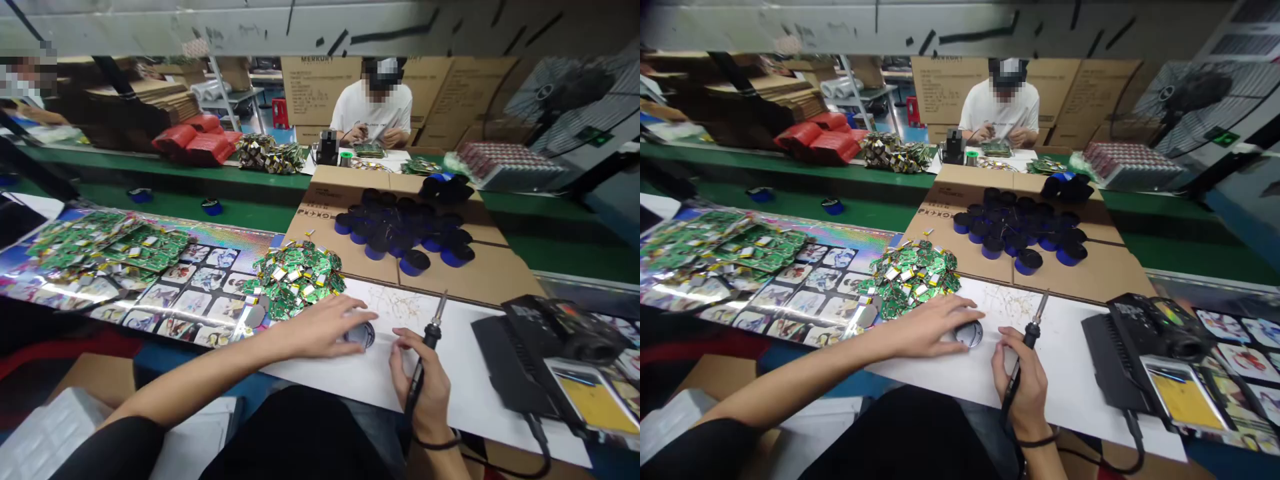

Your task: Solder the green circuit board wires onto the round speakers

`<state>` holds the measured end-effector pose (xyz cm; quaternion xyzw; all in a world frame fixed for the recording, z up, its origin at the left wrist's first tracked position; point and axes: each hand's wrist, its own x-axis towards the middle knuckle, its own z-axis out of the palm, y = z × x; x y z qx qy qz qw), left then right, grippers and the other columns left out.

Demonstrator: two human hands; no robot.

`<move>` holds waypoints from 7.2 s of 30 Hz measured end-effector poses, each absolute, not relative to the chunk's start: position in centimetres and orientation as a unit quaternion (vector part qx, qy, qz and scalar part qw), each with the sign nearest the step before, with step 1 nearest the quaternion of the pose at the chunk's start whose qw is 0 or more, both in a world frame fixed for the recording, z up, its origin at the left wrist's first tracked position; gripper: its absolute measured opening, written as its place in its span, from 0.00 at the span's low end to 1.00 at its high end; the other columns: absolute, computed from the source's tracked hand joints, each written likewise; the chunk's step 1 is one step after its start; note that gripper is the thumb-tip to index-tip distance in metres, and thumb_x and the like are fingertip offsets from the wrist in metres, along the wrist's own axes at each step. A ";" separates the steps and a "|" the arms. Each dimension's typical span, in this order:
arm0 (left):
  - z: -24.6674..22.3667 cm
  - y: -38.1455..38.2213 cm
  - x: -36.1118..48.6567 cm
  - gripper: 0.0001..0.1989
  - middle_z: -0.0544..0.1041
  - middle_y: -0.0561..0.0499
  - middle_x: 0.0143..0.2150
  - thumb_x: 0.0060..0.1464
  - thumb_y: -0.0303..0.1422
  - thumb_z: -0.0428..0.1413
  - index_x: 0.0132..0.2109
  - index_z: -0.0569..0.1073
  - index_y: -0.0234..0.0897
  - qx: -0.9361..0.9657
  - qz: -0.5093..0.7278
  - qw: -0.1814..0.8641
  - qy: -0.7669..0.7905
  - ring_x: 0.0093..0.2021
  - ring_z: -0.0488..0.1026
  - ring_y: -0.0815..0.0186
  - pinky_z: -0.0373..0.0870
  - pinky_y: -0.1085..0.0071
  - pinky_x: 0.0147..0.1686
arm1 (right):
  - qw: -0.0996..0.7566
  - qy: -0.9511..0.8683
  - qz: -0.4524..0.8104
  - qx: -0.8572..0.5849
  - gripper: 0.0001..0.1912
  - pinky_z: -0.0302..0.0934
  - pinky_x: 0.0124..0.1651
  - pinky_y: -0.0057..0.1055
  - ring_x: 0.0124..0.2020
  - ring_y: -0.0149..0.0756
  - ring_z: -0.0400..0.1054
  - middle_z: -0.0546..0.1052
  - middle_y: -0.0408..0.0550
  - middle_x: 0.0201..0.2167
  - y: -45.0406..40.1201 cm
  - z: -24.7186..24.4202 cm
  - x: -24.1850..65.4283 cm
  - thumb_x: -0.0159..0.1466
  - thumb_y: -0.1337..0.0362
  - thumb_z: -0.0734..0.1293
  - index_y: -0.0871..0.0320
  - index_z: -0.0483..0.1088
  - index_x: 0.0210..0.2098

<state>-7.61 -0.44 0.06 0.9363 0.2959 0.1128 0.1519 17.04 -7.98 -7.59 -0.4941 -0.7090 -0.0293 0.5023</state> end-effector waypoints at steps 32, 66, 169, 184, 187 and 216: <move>3.0 2.4 -4.5 0.11 0.85 0.49 0.50 0.71 0.38 0.57 0.52 0.81 0.41 0.828 0.297 0.389 0.275 0.49 0.81 0.61 0.73 0.67 0.54 | 0.571 -0.682 0.104 -0.445 0.27 0.76 0.64 0.56 0.63 0.51 0.78 0.78 0.61 0.64 -5.2 -3.0 16.4 0.64 0.69 0.77 0.51 0.66 0.58; -1.9 1.4 -4.9 0.08 0.74 0.47 0.54 0.70 0.38 0.58 0.46 0.81 0.42 0.799 0.203 0.421 0.378 0.41 0.75 0.66 0.75 0.67 0.45 | 0.533 -0.652 0.147 -0.519 0.27 0.79 0.56 0.47 0.54 0.44 0.81 0.81 0.53 0.52 -8.7 -6.2 18.9 0.63 0.71 0.78 0.51 0.66 0.57; -3.9 0.1 -4.1 0.04 0.81 0.47 0.46 0.72 0.29 0.56 0.44 0.73 0.40 0.831 0.287 0.398 0.262 0.48 0.76 0.62 0.70 0.64 0.52 | 0.586 -0.524 0.342 -0.515 0.17 0.59 0.23 0.32 0.21 0.35 0.68 0.76 0.39 0.23 -9.2 -2.2 19.9 0.74 0.47 0.66 0.47 0.72 0.58; -3.6 0.3 -4.1 0.05 0.81 0.47 0.47 0.71 0.28 0.55 0.43 0.73 0.40 0.828 0.270 0.416 0.262 0.50 0.76 0.61 0.71 0.62 0.54 | 0.509 -0.534 0.328 -0.590 0.08 0.69 0.17 0.26 0.19 0.33 0.76 0.83 0.43 0.26 -11.1 -1.5 22.9 0.65 0.61 0.78 0.53 0.80 0.42; -3.6 0.3 -4.2 0.05 0.81 0.47 0.47 0.71 0.29 0.55 0.43 0.73 0.40 0.827 0.264 0.418 0.267 0.50 0.76 0.60 0.71 0.62 0.55 | 0.486 -0.555 0.316 -0.597 0.07 0.72 0.19 0.27 0.22 0.36 0.79 0.84 0.45 0.27 -11.0 -1.6 22.7 0.64 0.61 0.78 0.53 0.80 0.40; -3.9 0.4 -4.2 0.04 0.80 0.48 0.47 0.71 0.26 0.57 0.44 0.72 0.38 0.829 0.282 0.412 0.252 0.50 0.76 0.63 0.69 0.65 0.55 | 0.470 -0.559 0.352 -0.585 0.05 0.70 0.19 0.25 0.18 0.33 0.77 0.84 0.40 0.24 -10.3 -1.6 21.8 0.66 0.63 0.77 0.53 0.78 0.39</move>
